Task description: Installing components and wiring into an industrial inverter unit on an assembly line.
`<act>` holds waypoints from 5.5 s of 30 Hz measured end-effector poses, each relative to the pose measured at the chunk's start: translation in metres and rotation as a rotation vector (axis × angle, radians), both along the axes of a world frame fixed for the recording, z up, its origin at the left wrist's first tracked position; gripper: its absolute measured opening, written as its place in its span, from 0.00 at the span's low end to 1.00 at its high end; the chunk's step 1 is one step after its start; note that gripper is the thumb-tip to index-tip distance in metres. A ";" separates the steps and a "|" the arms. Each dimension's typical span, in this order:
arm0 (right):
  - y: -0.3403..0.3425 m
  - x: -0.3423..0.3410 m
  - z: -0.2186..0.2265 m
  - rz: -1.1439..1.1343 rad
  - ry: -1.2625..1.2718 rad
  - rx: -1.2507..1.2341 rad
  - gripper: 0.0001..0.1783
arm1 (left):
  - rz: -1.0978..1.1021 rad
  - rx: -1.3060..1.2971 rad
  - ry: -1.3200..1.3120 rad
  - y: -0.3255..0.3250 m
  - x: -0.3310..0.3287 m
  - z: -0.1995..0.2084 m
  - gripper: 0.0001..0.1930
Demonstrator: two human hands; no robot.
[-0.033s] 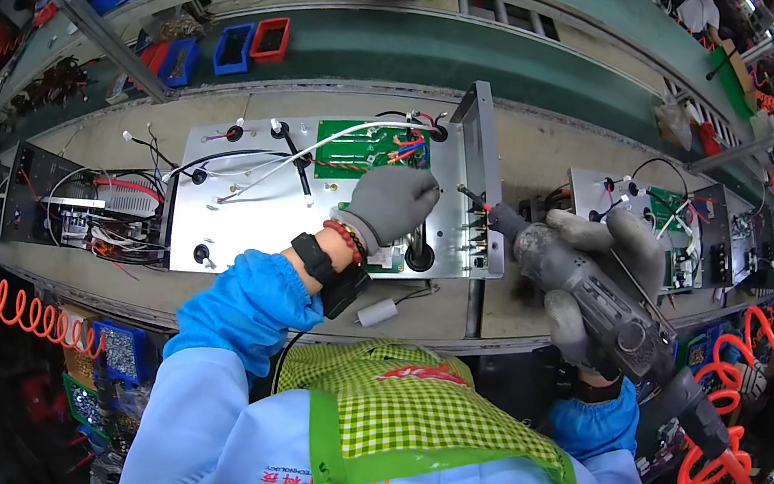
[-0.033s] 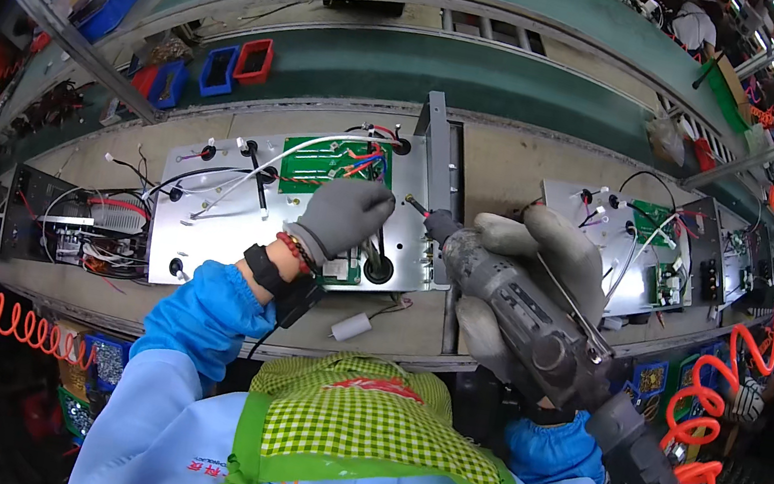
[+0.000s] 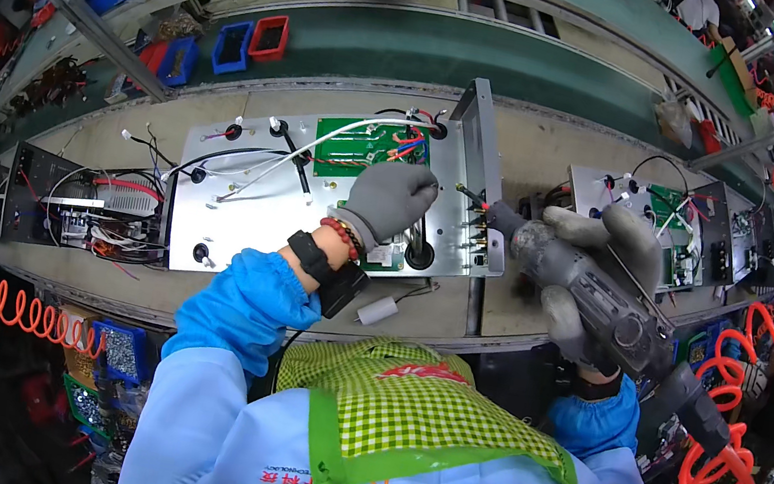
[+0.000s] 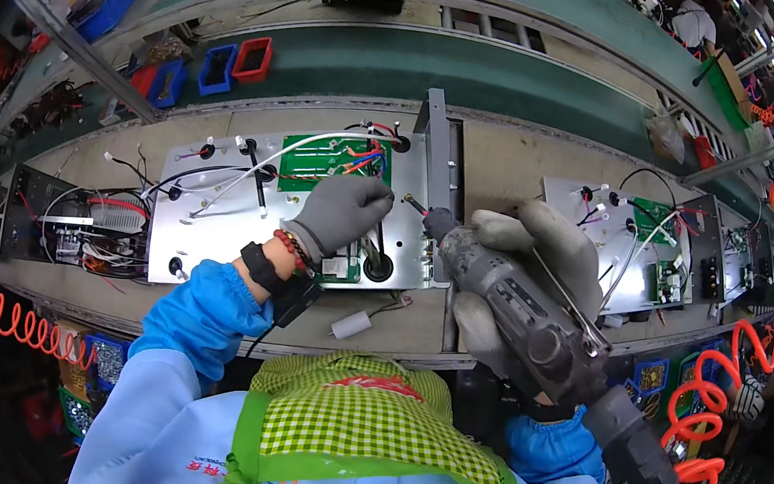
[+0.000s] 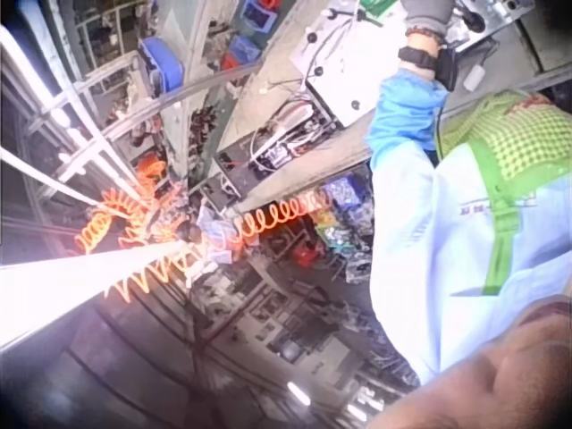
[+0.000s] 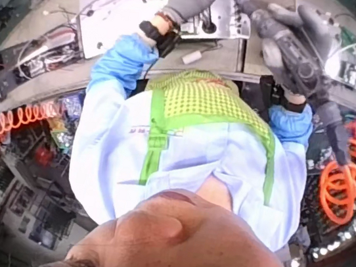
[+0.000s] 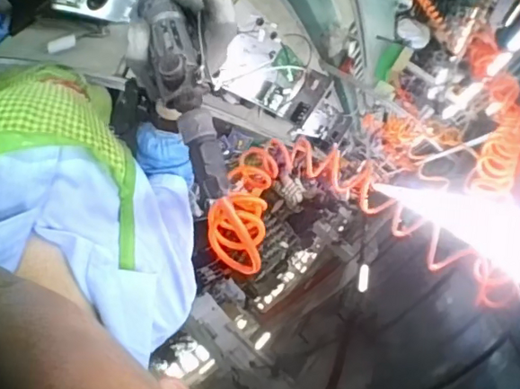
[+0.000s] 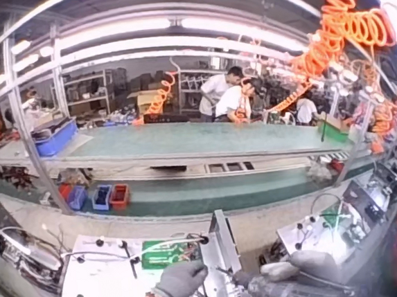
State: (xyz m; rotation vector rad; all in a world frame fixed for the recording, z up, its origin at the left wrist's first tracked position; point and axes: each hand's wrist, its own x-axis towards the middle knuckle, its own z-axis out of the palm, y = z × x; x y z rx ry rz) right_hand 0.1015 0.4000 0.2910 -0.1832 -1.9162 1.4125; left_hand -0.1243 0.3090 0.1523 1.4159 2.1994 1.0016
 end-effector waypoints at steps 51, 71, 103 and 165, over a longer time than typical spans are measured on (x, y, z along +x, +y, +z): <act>0.033 -0.099 -0.023 -0.011 -0.343 0.017 0.35 | -0.040 -0.478 0.134 0.046 -0.003 -0.005 0.12; 0.036 -0.107 -0.025 -0.021 -0.382 0.105 0.20 | -0.358 -0.551 0.371 0.024 -0.022 0.026 0.16; 0.038 -0.105 -0.030 0.078 -0.372 0.035 0.31 | -0.371 -0.284 0.680 -0.022 -0.001 0.040 0.11; -0.003 0.267 -0.198 -0.336 -1.470 0.044 0.18 | -0.526 -0.205 0.319 -0.140 0.095 0.023 0.16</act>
